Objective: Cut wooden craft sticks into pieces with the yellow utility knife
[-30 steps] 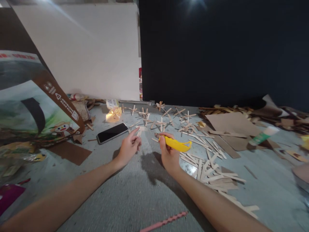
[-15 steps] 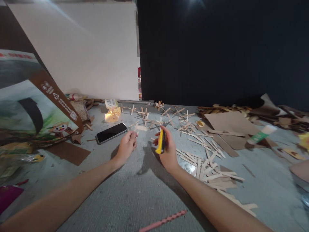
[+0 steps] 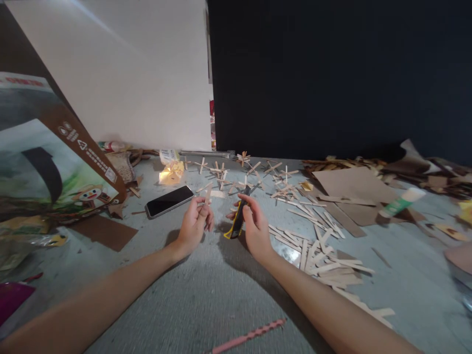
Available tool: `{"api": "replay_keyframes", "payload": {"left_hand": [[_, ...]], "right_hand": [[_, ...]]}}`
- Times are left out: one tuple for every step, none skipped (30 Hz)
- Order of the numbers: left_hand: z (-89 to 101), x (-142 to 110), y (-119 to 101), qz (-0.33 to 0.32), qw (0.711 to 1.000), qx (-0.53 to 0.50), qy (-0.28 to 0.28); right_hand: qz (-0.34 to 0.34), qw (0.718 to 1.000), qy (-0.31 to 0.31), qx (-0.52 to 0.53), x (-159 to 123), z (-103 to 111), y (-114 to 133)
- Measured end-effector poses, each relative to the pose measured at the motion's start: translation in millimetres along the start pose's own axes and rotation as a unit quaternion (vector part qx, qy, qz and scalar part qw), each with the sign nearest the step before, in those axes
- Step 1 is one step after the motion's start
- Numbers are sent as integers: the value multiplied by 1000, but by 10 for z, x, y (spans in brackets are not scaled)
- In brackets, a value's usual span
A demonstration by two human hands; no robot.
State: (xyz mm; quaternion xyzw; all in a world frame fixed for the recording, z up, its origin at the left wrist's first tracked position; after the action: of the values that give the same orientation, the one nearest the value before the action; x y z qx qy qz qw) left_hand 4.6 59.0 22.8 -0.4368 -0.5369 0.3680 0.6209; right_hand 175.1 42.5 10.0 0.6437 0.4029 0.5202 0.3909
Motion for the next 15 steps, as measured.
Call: {"api": "replay_keyframes", "payload": {"left_hand": [[-1,-7,-3,2,1000,0,0],[-1,-12,-4,5,1000,-1,-1],[-2,-15,-3,8,1000,-2,-1],[-5,-16,1,12,1000,-4,2],[-7,-16,5,15,1000,-4,5],[-10,-15,9,18,1000,-2,9],[-9,-12,10,19,1000,6,12],[-7,-8,7,16,1000,22,14],[-1,-3,-2,10,999,51,13],[8,3,-19,-3,996,93,8],[17,8,-42,-21,989,147,-1],[20,10,-68,-42,977,209,-9],[12,10,-90,-62,960,274,-13],[-7,6,-100,-78,938,336,-12],[-37,-1,-95,-88,916,391,-3]], "right_hand": [[0,1000,0,-2,-1,-11,14],[4,1000,2,-12,-3,-25,34],[12,1000,6,-25,-6,-38,57],[22,999,11,-39,-11,-52,81],[34,998,17,-52,-18,-65,103],[46,997,21,-64,-26,-75,123],[59,995,23,-74,-35,-81,139],[72,994,26,-83,-44,-86,149],[82,992,29,-92,-50,-89,153],[88,991,29,-100,-54,-87,150],[92,990,26,-107,-54,-78,143],[92,989,19,-115,-50,-64,134],[91,988,8,-122,-42,-45,127],[87,988,-4,-130,-32,-24,120],[81,987,-15,-138,-22,-4,114]]}}
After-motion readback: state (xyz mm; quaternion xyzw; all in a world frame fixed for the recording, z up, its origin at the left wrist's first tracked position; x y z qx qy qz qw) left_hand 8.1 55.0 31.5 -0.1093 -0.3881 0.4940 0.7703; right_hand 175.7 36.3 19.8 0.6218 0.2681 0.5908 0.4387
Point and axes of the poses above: each hand's wrist, its own x-axis towards the middle knuckle, its own z-axis out of the back of the hand, y = z × x, the point moved 6 cm from there along x, towards the middle knuckle, and after that the axes turned 1 degree about x, right-handed, at the moved point
